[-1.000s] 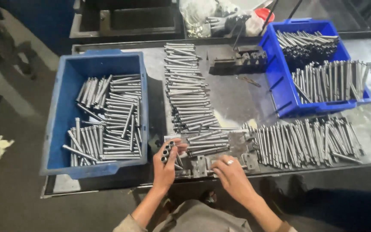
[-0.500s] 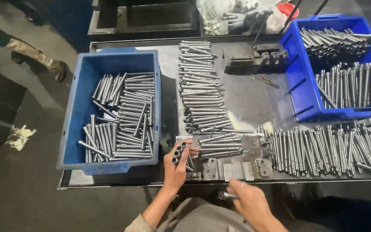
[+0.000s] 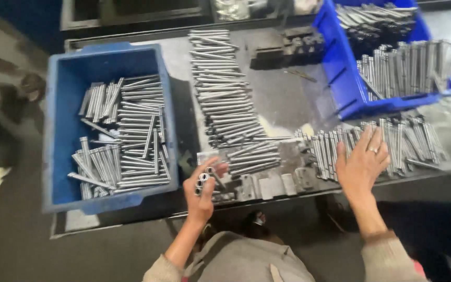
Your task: The person is manually assembling metal rods into a circular multi-hole jig on a fabrication workbench.
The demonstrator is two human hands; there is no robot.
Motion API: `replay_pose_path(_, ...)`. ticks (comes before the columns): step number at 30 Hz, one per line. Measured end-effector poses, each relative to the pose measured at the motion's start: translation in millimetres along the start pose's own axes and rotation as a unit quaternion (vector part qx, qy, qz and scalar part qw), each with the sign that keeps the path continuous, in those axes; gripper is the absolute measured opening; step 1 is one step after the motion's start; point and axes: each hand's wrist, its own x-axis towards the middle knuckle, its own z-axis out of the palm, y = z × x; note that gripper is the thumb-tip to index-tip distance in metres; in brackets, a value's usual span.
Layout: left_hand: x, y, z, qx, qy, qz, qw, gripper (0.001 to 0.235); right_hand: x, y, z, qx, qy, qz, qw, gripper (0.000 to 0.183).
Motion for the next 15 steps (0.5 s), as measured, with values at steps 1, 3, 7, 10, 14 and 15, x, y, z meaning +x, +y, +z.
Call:
replay_pose_path(1, 1, -4, -2, 0.008, 0.004, 0.0, 1.0, 0.051, -11, -51, -21, 0.007, -0.003, -0.004, 1.0, 0.073)
replay_pose_path(3, 3, -11, -3, -0.023, -0.035, -0.018, 0.999, 0.053, -45, -141, -84, 0.442, -0.135, 0.067, 0.884, 0.042)
replay_pose_path(7, 8, -6, -6, 0.027, -0.089, -0.007, 0.996, 0.05, -91, -202, -31, 0.42, -0.226, -0.147, 0.867, 0.03)
replay_pose_path(10, 4, -14, -9, 0.024, -0.06, -0.054, 0.996, 0.053, -102, -206, -25, 0.449, -0.177, -0.14, 0.864, 0.015)
replay_pose_path(14, 3, -14, -10, -0.089, -0.03, -0.089, 0.992, 0.055, -181, -205, -17, 0.602, -0.287, 0.162, 0.727, 0.021)
replay_pose_path(15, 2, -14, -11, -0.098, -0.039, -0.087, 0.991, 0.057, -213, -204, 7, 0.656, -0.398, 0.349, 0.538, 0.022)
